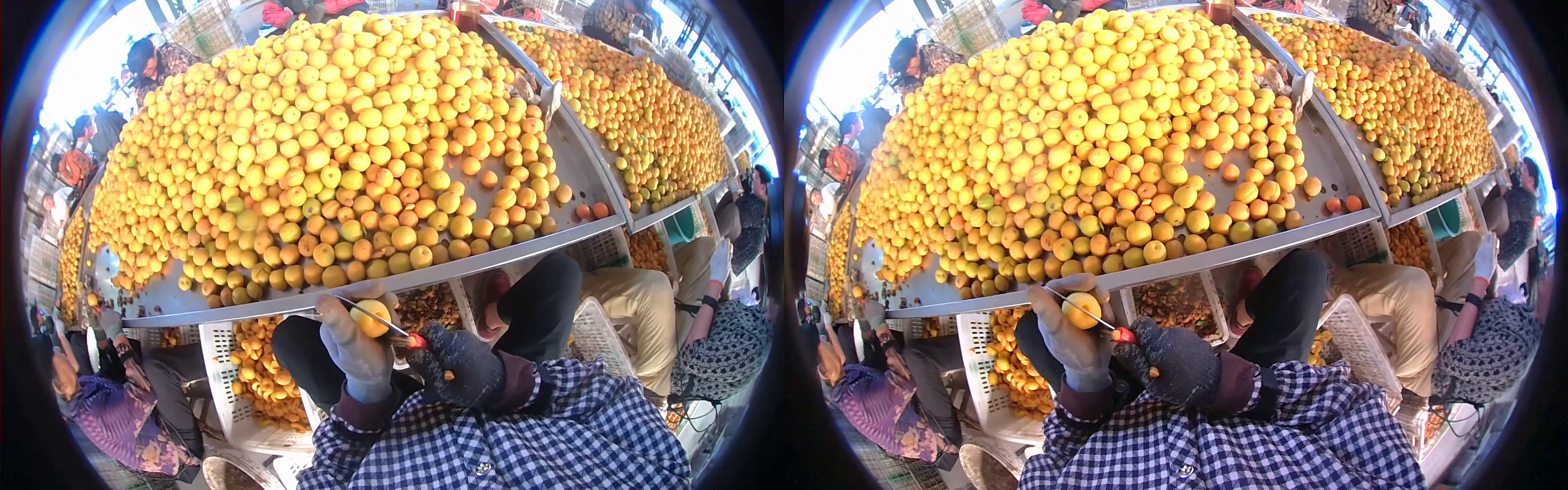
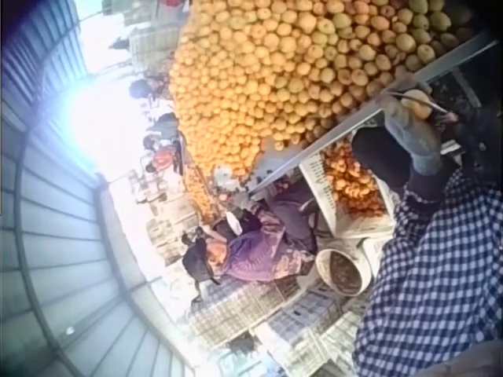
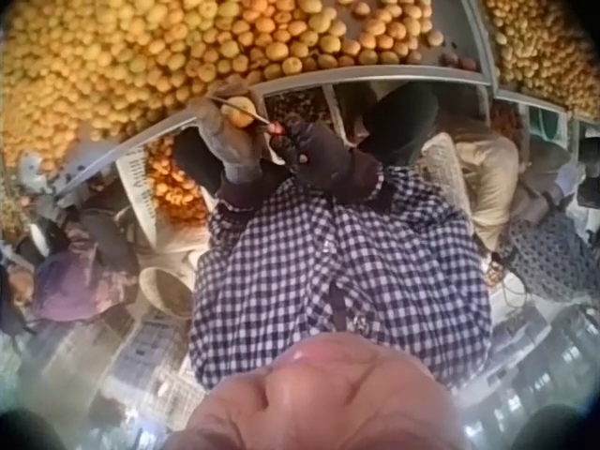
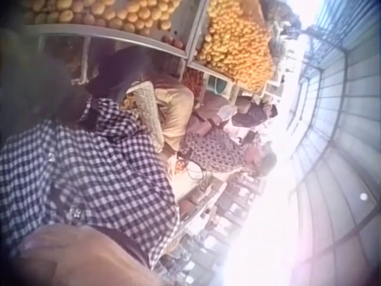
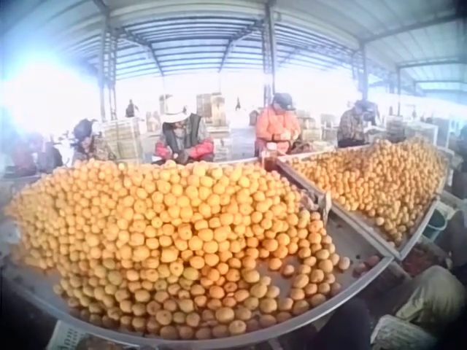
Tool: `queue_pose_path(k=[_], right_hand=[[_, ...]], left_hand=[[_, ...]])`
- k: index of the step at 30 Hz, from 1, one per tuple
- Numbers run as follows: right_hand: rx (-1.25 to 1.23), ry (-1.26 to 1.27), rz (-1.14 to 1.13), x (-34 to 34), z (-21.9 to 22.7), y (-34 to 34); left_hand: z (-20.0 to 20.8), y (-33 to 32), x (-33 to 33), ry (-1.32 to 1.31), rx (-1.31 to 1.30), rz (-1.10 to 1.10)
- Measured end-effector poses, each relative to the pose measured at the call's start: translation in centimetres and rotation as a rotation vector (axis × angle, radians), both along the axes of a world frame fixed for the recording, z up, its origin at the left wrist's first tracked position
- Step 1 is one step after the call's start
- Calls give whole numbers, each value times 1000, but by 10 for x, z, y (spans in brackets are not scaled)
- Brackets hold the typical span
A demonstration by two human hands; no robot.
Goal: The person picks up an apricot from a pile, cuts it in half using a knife, and removes the pit. They place the pitted apricot halves into a white crate and drop the pit into a separate container, repeating the process.
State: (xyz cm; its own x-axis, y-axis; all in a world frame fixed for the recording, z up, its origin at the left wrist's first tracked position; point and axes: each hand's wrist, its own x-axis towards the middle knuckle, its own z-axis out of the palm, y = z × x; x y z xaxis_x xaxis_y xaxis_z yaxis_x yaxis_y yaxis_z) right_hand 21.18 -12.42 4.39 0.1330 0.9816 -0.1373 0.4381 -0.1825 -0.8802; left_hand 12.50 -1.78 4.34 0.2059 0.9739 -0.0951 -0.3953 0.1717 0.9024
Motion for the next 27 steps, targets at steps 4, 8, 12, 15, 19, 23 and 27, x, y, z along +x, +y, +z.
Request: queue_pose_path(k=[4,8,12,15,19,23,27], right_hand=[[40,-146,54,1,4,0],[165,-177,108,3,7,5],[104,338,102,16,1,9],[168,432,7,20,-16,3],[350,460,-23,6,-11,2],[117,401,70,19,12,-6],[-12,278,144,34,25,-8]], left_hand=[[1,-6,6,32,70,31],[1,-7,10,55,193,50],[-3,0,-7,-59,244,-255],[19,-11,-6,-418,-10,-483],[7,-16,-18,-573,-130,-525],[4,1,-27,-429,3,-642],[25,9,-29,-145,77,-729]])
